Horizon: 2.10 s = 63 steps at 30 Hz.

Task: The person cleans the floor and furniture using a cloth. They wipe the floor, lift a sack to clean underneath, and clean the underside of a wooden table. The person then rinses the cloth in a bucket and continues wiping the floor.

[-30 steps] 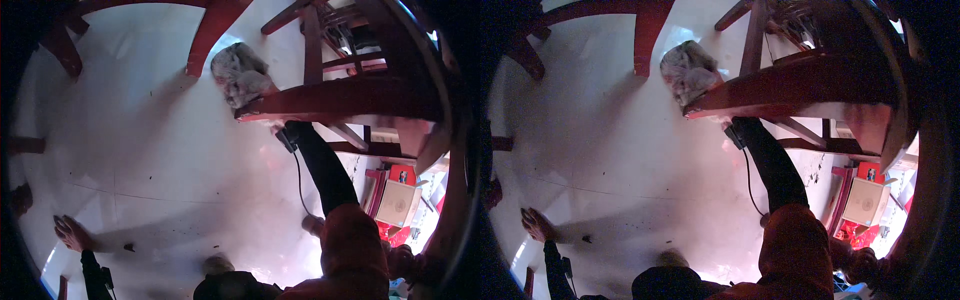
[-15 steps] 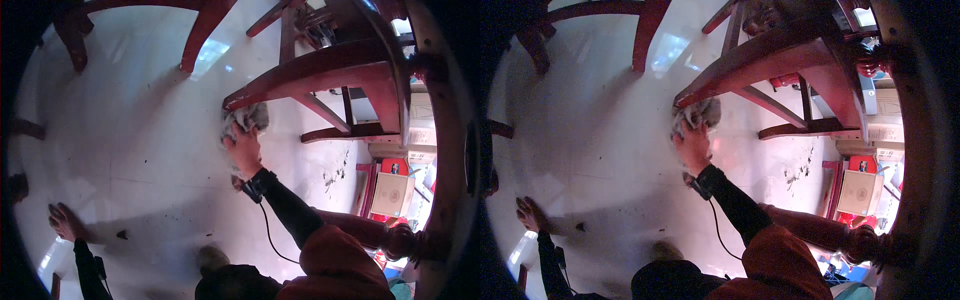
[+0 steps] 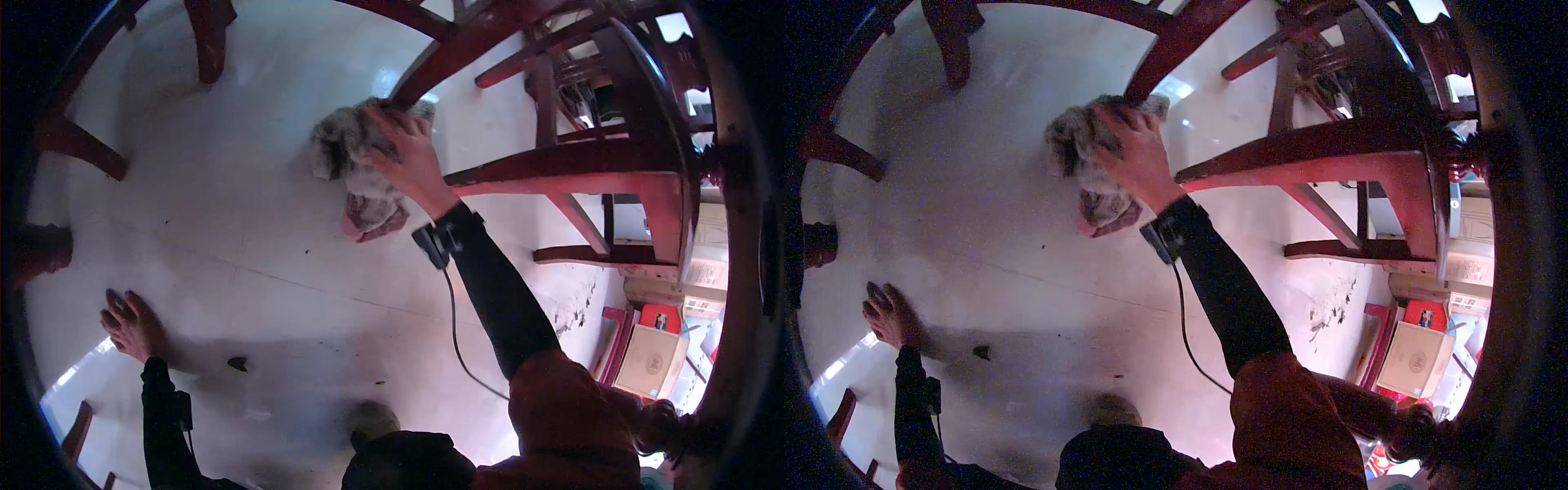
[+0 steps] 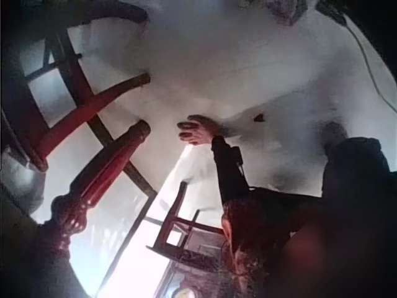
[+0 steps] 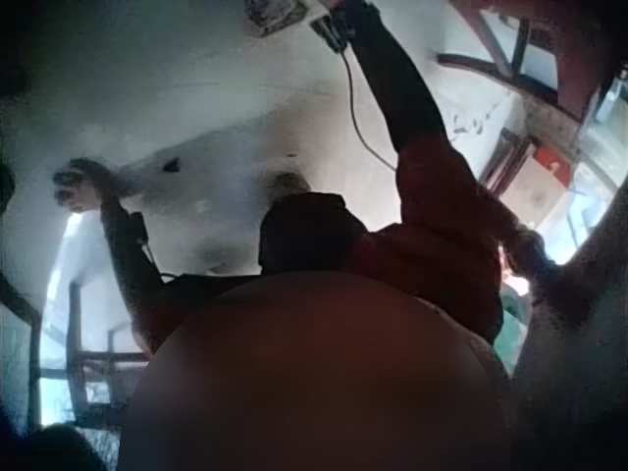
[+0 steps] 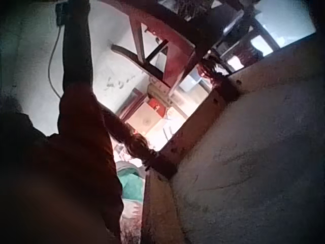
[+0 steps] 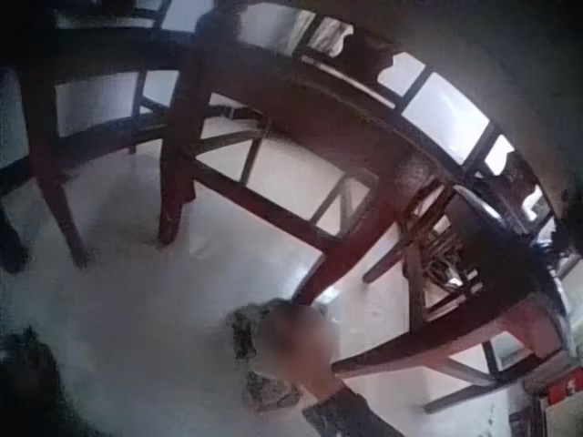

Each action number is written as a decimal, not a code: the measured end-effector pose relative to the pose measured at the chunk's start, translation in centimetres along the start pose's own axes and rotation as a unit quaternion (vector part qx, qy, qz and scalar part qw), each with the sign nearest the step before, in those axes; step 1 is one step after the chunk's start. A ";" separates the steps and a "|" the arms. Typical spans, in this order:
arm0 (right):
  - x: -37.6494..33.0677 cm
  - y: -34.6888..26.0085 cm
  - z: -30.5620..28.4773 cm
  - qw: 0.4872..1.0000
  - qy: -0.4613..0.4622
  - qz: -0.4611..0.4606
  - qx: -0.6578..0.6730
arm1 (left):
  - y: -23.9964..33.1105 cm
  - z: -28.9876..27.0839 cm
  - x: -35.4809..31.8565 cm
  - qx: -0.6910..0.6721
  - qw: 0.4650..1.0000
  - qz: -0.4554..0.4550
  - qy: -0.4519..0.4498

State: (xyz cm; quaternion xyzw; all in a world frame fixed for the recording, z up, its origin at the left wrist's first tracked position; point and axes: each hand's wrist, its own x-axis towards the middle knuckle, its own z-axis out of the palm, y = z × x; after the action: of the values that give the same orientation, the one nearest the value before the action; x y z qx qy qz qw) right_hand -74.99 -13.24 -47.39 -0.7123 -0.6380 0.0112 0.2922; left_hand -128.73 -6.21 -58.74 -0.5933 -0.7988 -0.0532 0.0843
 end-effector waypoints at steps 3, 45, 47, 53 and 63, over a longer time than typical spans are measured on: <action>0.0 -0.4 5.1 0.993 -0.006 -0.007 -0.118 | -0.4 0.4 0.3 0.008 1.000 0.018 0.004; -5.3 24.6 -6.0 0.939 -0.034 0.071 -0.336 | -1.6 0.1 0.6 0.000 1.000 0.018 0.018; -4.2 25.9 -6.4 0.939 -0.055 0.104 -0.324 | -2.2 0.2 0.6 0.004 0.999 0.019 0.030; -1.5 31.4 -6.4 0.917 0.018 0.236 -0.321 | -2.3 -0.5 1.0 -0.008 1.000 0.008 0.014; -7.6 35.2 -8.5 0.924 0.060 0.232 -0.298 | -2.2 -2.0 0.7 -0.004 1.000 -0.015 0.012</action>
State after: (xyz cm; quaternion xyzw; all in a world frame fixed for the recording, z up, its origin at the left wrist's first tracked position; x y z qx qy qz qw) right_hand -41.35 -24.13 -58.22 -0.8939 -0.4100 -0.1551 0.0935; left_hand -130.88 -6.56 -56.61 -0.5813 -0.8061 -0.0646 0.0901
